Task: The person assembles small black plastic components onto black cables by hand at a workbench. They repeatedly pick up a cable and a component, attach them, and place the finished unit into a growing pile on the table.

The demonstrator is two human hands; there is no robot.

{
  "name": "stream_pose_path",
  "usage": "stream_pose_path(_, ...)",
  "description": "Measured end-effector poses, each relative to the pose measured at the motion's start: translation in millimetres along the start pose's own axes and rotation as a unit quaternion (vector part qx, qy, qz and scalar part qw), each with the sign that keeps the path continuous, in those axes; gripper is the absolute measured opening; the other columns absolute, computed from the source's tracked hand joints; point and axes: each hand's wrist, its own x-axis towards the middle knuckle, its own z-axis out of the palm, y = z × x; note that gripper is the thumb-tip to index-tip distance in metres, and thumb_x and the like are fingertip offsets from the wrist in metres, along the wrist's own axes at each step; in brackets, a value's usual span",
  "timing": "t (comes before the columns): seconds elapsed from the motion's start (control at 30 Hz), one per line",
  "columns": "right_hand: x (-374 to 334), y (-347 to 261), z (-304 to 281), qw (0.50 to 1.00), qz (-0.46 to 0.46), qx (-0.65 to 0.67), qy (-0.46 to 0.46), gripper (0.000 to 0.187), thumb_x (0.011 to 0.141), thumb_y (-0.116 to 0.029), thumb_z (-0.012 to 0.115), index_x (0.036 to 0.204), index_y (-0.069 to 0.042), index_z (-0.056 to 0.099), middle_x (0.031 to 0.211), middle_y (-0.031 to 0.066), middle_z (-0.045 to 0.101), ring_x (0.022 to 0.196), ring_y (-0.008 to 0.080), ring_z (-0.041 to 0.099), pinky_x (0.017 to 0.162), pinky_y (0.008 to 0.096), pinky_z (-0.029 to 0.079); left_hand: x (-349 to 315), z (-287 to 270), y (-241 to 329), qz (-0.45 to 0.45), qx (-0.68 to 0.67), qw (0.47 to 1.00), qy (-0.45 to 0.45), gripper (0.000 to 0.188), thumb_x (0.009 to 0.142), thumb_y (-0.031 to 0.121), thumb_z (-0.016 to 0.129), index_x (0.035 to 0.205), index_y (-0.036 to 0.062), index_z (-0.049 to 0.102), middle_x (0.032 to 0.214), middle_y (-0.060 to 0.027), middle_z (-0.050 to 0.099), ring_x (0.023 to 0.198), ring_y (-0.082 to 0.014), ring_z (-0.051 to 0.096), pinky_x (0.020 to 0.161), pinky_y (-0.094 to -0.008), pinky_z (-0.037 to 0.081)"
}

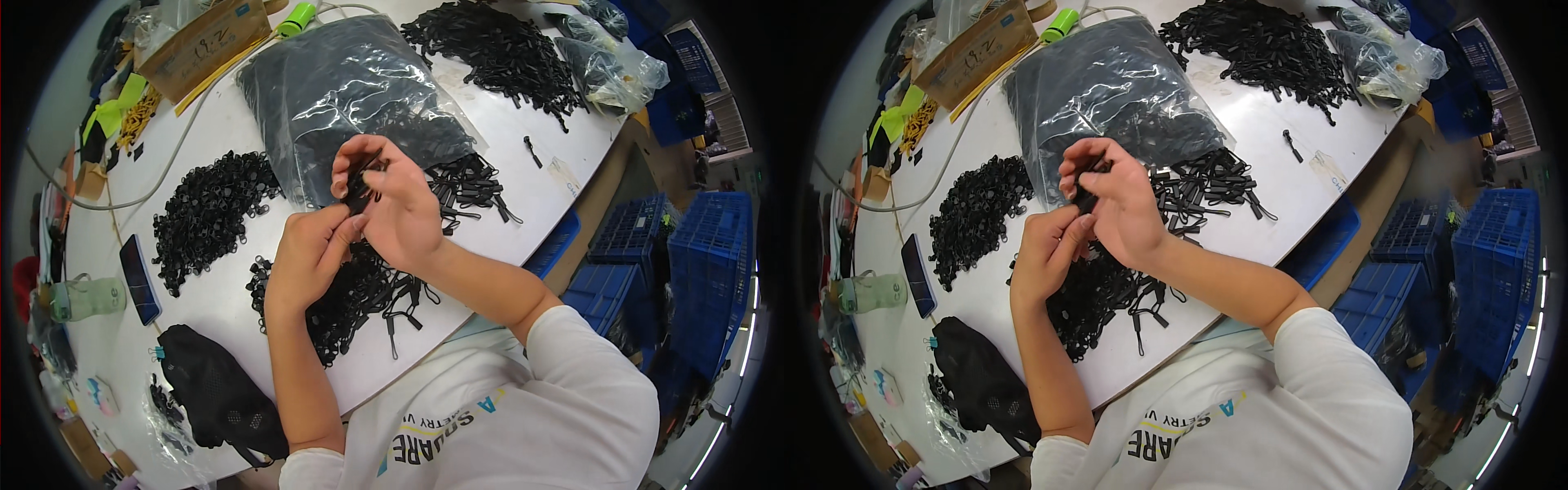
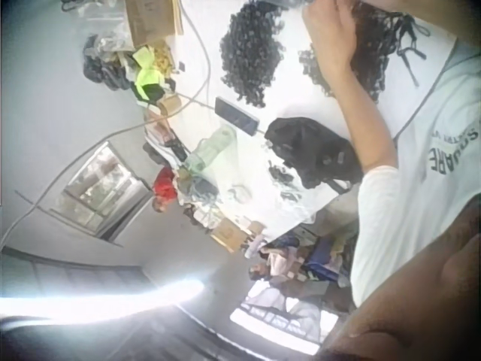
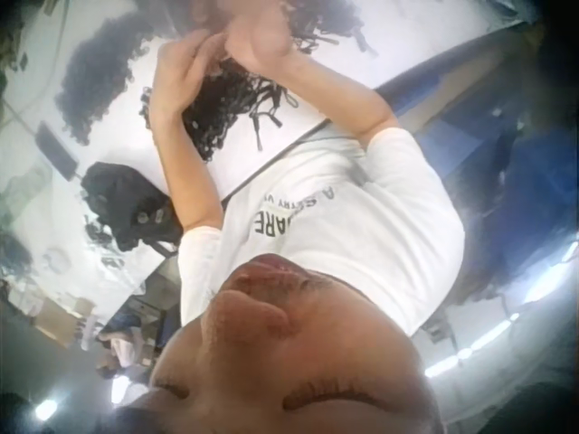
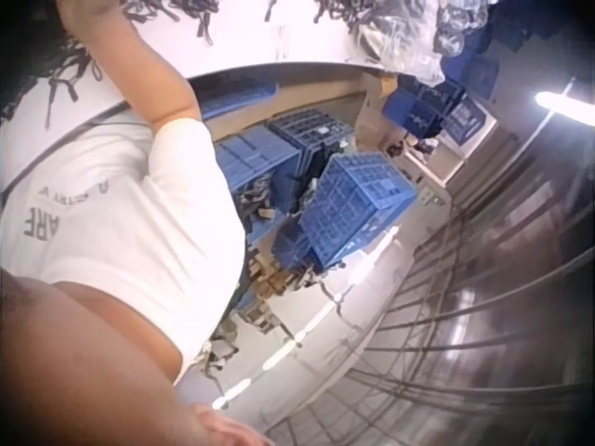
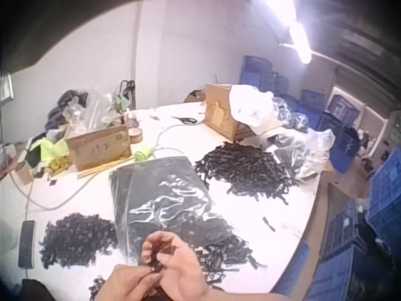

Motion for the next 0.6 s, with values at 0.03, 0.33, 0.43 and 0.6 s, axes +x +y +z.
stream_pose_path(0.03,-1.2,1.8,0.9,1.0,0.002,-0.024,-0.003,0.029,0.084,-0.001,0.05,0.112,0.001,0.049,0.103,0.0106,0.053,0.09,0.0171,0.053,0.085,0.0309,0.046,0.7,2.0,3.2,-0.004,-0.017,1.0,0.021,0.023,0.09,0.014,0.059,0.075,-0.0035,0.058,0.055,-0.0127,0.054,0.043,-0.0222,0.052,0.045,-0.0322,0.038)
stream_pose_path(0.33,-1.5,11.1,-1.1,0.998,-0.024,-0.033,0.036,0.021,0.101,-0.015,0.039,0.112,0.0,0.05,0.086,0.009,0.055,0.076,0.0156,0.053,0.075,0.0304,0.046,1.4,3.0,5.9,0.013,0.115,0.992,0.045,0.021,0.087,0.016,0.061,0.075,-0.0021,0.061,0.056,-0.0158,0.052,0.047,-0.0291,0.051,0.048,-0.0368,0.039)
stream_pose_path(0.43,0.5,7.5,2.1,0.996,-0.029,-0.026,0.074,0.023,0.102,-0.016,0.04,0.11,0.002,0.053,0.067,0.0042,0.051,0.056,0.0083,0.044,0.056,0.0234,0.04,-2.8,-5.3,14.3,-0.02,0.144,0.989,-0.001,0.022,0.083,0.021,0.067,0.076,0.0017,0.061,0.052,-0.0124,0.05,0.045,-0.026,0.048,0.047,-0.0353,0.036)
stream_pose_path(0.6,13.0,-17.3,-6.1,0.971,0.011,-0.238,-0.015,0.028,0.101,-0.015,0.041,0.114,0.004,0.057,0.056,-0.004,0.04,0.045,0.0026,0.031,0.043,0.0202,0.026,-34.2,-75.6,1.6,-0.131,0.189,0.973,0.036,0.025,0.074,0.023,0.076,0.077,0.004,0.06,0.052,-0.0018,0.045,0.049,-0.009,0.041,0.047,-0.0269,0.032)
